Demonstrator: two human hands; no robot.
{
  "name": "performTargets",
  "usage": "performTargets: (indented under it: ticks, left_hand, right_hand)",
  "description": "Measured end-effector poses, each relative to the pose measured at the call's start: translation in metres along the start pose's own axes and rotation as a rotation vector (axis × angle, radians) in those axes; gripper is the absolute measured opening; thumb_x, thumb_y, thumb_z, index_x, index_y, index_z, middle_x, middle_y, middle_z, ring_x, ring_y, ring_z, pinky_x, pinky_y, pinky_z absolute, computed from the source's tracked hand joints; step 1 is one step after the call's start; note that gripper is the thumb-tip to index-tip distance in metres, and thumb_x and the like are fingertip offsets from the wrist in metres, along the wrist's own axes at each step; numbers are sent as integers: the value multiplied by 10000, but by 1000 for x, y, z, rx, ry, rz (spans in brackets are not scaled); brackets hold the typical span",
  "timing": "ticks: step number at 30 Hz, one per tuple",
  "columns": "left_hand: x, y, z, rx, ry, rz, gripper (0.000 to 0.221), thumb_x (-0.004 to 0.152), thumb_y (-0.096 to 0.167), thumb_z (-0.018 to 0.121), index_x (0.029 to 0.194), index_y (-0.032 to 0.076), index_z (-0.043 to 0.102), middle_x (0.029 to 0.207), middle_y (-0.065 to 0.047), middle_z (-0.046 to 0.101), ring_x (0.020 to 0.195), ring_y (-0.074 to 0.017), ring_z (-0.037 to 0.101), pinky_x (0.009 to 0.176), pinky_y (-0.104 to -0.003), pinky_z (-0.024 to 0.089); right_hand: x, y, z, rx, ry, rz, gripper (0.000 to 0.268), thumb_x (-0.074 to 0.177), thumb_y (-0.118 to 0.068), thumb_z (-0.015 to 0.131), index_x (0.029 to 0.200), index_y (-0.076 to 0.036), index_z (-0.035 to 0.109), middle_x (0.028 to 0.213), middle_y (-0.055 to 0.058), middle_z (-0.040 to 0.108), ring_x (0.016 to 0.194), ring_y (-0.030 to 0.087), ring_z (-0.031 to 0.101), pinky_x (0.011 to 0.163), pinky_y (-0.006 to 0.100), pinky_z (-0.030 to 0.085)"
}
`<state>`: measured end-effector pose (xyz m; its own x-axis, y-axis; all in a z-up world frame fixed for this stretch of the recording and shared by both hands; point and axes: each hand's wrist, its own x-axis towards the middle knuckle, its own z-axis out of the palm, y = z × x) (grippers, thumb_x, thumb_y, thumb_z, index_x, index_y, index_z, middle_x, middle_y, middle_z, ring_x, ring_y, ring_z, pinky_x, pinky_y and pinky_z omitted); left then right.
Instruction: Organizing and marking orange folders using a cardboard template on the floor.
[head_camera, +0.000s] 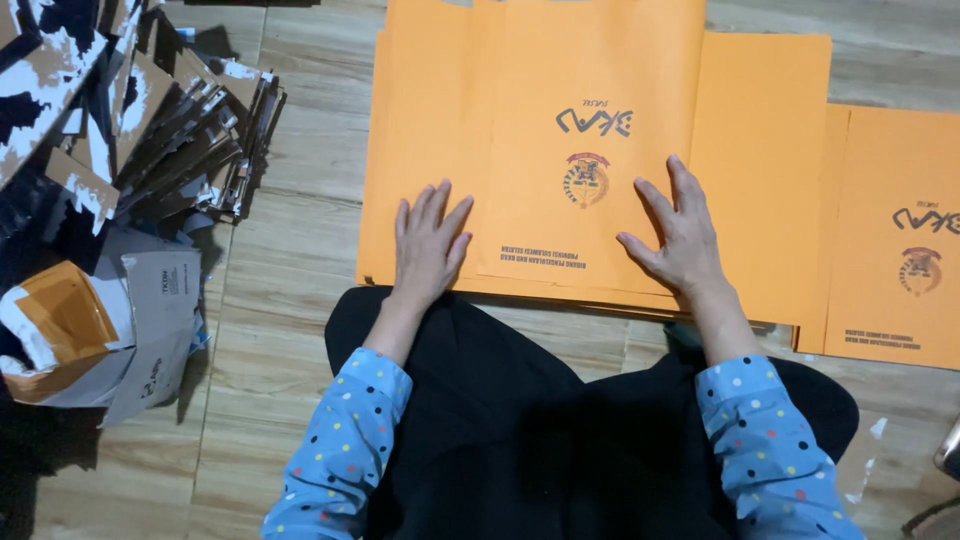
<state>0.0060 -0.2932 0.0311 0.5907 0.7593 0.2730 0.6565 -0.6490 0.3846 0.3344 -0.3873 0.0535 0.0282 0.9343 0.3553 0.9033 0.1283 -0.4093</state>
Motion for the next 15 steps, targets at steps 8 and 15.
performTargets:
  ticks: [8,15]
  left_hand:
    - [-5,2,0,-12,-75,-26,350,922,352,421,1268,322,469,1403,-54,321,1326,-298,205,1040,-545,43]
    - [-8,7,8,-67,-110,-36,289,900,319,455,1184,338,502,1389,0,344,1323,-265,220,1041,-554,44]
  right_hand:
    - [-10,-29,-4,-100,-64,145,644,810,-469,536,1361,-173,381,1423,197,203,1249,441,286,986,572,245]
    - [-17,-24,-4,-26,-24,94,628,833,-448,531,1354,-131,378,1406,225,217,1266,418,278,1034,510,233]
